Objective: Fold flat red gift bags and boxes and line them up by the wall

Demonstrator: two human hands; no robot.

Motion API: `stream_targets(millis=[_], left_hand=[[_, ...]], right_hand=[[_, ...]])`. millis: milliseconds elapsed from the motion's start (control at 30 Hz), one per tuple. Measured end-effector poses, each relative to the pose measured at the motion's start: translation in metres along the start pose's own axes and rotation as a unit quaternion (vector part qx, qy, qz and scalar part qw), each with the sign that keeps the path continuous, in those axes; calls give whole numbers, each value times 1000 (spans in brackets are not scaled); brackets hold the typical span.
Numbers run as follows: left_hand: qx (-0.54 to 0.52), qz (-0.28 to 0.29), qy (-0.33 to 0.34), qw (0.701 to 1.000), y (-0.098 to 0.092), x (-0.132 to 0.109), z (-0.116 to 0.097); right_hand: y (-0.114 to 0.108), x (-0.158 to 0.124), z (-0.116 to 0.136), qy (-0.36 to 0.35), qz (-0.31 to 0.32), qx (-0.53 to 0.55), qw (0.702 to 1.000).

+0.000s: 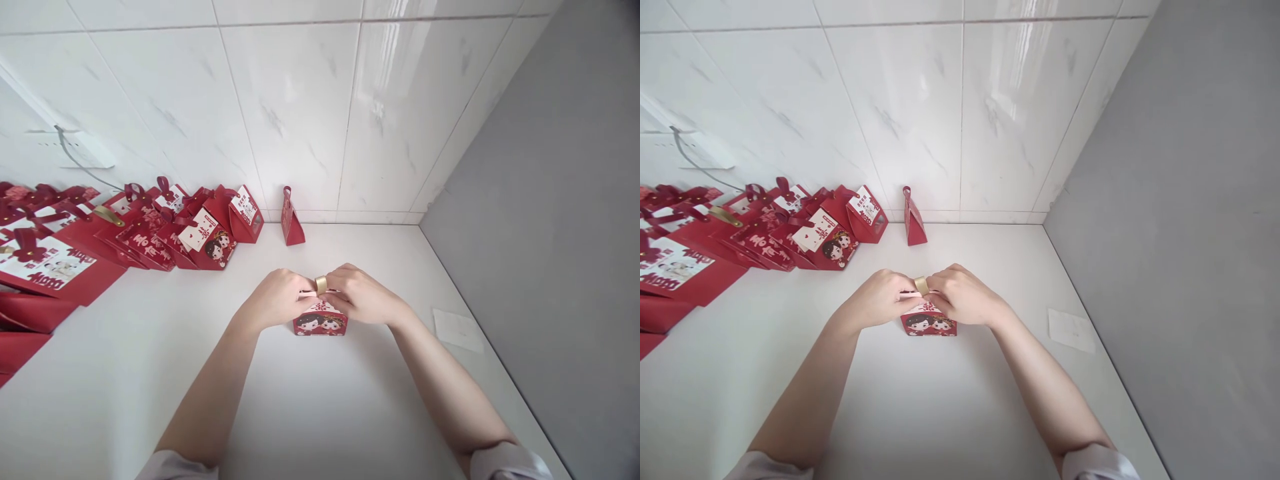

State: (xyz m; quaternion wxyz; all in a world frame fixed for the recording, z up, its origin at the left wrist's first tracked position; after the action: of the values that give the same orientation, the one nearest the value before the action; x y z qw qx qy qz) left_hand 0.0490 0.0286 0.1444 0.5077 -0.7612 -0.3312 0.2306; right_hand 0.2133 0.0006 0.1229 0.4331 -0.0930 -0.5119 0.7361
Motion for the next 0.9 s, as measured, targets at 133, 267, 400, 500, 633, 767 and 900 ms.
stream_targets(millis=[133, 267, 400, 500, 633, 767, 900], left_hand=[[-4, 0, -10, 1000, -2, -2, 0], [-24, 17, -36, 999, -3, -2, -1], [-48, 2, -43, 998, -2, 0, -4], [-62, -23, -46, 997, 1, 2, -5], [-86, -41, -38, 995, 2, 1, -4], [-75, -53, -33, 995, 2, 1, -2], [-47, -64, 16, 997, 2, 3, -3]], right_hand=[[-3, -2, -3, -3, -4, 13, 1000], [-10, -6, -1, 50, -19, 120, 991], [-18, -6, 9, 44, -63, 257, 963], [-22, -5, 13, 45, -95, 251, 962], [-25, -6, 9, 81, -137, 189, 969], [-24, -7, 9, 70, -179, 117, 974], [-22, -6, 13, 50, -212, 68, 974]])
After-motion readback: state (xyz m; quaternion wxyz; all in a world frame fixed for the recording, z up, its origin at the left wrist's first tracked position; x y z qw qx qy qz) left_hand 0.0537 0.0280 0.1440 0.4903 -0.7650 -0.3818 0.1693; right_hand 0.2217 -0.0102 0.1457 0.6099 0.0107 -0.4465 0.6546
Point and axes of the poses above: each hand's wrist, its own x-axis towards the middle knuckle, its own y-axis out of the palm, z = x × y, the point moved 3 cm from there along x, towards the middle knuckle
